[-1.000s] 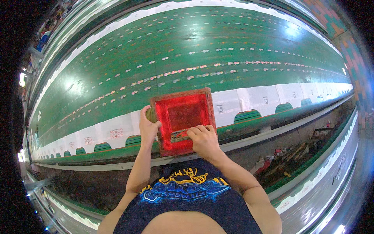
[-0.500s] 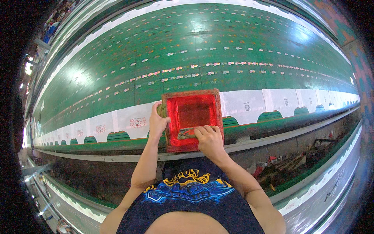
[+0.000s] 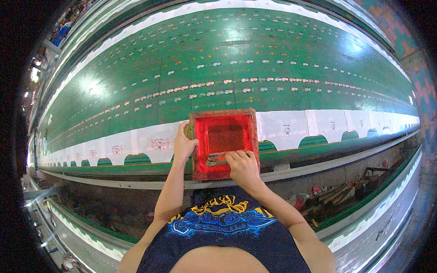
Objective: The person holds a red screen-printing frame and uses a squeegee to pull red ink across the mesh onto white fabric pieces laid out on a green workbench. The person repeatedly repositions the frame and repeats the squeegee strokes along the bench.
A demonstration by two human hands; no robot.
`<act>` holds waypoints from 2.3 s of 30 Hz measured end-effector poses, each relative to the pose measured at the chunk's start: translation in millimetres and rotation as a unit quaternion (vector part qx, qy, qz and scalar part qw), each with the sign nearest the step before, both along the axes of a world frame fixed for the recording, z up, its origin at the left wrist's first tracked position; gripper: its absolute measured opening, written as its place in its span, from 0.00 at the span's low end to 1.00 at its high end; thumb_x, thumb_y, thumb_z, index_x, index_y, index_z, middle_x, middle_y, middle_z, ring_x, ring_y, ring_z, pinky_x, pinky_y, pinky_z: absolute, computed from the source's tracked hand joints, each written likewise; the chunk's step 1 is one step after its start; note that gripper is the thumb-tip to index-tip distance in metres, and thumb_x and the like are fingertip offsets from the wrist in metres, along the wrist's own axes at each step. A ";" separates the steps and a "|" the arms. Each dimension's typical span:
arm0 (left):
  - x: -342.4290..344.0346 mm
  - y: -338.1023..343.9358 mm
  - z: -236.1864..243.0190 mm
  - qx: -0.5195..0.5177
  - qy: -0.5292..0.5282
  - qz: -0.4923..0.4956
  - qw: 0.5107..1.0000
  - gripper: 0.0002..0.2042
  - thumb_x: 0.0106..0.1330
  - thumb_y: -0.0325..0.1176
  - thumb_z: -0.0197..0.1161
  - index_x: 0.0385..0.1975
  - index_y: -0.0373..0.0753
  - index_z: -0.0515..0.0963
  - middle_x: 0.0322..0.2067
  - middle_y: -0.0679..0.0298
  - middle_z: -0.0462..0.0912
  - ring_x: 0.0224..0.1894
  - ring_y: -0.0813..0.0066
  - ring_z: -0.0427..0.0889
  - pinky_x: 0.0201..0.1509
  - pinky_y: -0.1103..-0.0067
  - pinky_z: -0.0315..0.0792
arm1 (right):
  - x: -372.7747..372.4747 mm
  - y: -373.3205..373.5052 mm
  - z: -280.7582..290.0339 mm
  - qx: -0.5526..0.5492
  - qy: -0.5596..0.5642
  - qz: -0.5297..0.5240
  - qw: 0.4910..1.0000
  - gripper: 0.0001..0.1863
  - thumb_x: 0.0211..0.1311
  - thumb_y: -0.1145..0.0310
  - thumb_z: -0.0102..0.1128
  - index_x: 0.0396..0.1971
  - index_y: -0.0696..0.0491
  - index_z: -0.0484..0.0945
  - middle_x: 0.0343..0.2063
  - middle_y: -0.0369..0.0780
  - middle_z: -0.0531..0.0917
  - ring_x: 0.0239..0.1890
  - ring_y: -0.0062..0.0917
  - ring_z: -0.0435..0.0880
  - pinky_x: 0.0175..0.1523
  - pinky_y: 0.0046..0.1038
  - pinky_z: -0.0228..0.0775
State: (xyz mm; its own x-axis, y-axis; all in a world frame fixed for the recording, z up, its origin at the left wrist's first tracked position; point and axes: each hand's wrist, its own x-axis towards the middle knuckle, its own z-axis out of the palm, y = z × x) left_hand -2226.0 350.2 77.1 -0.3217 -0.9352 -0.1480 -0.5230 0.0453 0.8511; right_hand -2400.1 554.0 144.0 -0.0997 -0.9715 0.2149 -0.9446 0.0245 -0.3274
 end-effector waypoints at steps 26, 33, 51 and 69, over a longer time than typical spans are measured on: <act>-1.5 1.2 6.2 -0.036 -0.003 -0.019 0.999 0.42 0.48 0.26 0.75 0.70 0.41 0.67 0.54 0.46 0.85 0.58 0.42 0.84 0.62 0.59 0.77 | -20.6 -40.3 10.8 0.067 -0.017 0.001 0.998 0.11 0.55 0.76 0.61 0.38 0.49 0.86 0.38 0.39 0.90 0.45 0.39 0.89 0.53 0.46 0.73; -2.7 0.3 6.8 -0.012 0.001 -0.028 1.000 0.44 0.48 0.23 0.75 0.71 0.44 0.66 0.54 0.47 0.86 0.57 0.44 0.85 0.61 0.61 0.78 | -46.1 -108.3 -6.0 -0.007 -0.016 -0.053 0.998 0.10 0.55 0.76 0.61 0.36 0.50 0.85 0.37 0.40 0.90 0.43 0.39 0.89 0.51 0.47 0.73; -82.3 43.4 42.1 -0.044 0.027 0.019 0.998 0.39 0.45 0.22 0.74 0.65 0.44 0.73 0.54 0.49 0.86 0.56 0.50 0.87 0.63 0.63 0.78 | -84.8 33.2 21.2 -0.032 0.002 -0.008 0.999 0.12 0.56 0.72 0.61 0.41 0.49 0.85 0.44 0.34 0.89 0.48 0.29 0.85 0.55 0.40 0.71; -246.9 127.9 16.2 0.019 -0.012 0.020 1.000 0.40 0.46 0.23 0.74 0.66 0.47 0.72 0.48 0.49 0.89 0.52 0.47 0.89 0.58 0.61 0.79 | -244.8 125.1 6.6 0.000 -0.023 -0.017 1.000 0.12 0.59 0.74 0.61 0.43 0.50 0.84 0.46 0.36 0.90 0.49 0.30 0.87 0.55 0.42 0.73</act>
State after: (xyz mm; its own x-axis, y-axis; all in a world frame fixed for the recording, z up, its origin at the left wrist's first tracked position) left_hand -2472.9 478.1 93.4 -0.2798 -0.9408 -0.1913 -0.5447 -0.0085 0.8386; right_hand -2644.9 679.0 150.6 -0.1417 -0.9676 0.2089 -0.9274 0.0560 -0.3700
